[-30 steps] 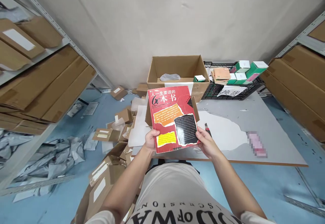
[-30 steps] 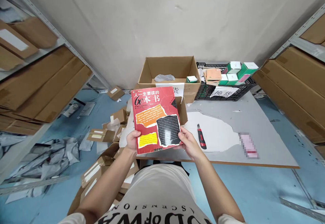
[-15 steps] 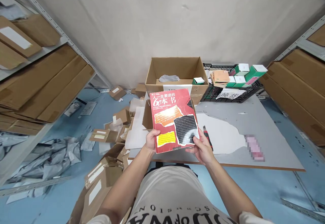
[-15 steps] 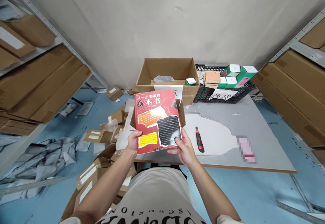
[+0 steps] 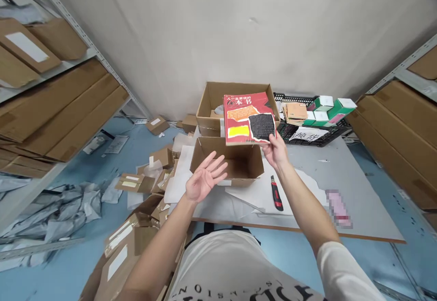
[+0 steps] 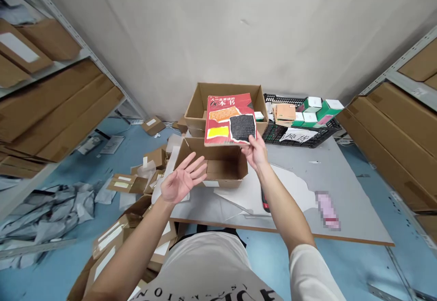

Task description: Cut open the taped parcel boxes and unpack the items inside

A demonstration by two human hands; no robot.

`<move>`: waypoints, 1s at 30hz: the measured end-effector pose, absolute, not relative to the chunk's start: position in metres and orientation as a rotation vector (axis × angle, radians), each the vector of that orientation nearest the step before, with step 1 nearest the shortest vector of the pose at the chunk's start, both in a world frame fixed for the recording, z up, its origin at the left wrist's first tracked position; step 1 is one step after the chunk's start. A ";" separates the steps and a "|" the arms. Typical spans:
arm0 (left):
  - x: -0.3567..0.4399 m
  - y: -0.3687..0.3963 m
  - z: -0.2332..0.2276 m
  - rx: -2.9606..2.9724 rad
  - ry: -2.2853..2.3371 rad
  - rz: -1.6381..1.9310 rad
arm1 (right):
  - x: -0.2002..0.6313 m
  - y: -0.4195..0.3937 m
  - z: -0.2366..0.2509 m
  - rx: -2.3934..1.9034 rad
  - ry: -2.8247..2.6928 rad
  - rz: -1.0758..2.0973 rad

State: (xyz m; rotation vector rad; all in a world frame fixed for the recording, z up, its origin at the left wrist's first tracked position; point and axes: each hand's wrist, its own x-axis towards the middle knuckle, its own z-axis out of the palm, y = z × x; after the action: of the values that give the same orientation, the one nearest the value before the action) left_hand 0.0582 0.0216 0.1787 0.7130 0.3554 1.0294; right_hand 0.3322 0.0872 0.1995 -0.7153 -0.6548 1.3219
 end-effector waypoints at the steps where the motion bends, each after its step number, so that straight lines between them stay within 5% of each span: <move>1: 0.052 0.020 0.176 0.732 0.374 1.045 | 0.338 0.106 0.204 -0.714 -0.655 1.293; 11: 0.001 -0.008 0.154 0.712 0.606 1.296 | 0.358 0.260 0.197 -1.094 -0.368 1.232; 30: -0.015 -0.010 0.138 0.527 0.814 1.408 | 0.358 0.286 0.165 -1.389 -0.224 1.210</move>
State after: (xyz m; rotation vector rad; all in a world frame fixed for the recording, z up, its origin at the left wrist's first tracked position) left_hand -0.0152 -0.0096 0.1384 0.5271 0.8142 1.4082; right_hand 0.3576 0.2858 0.1655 -1.3892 -0.2238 1.2096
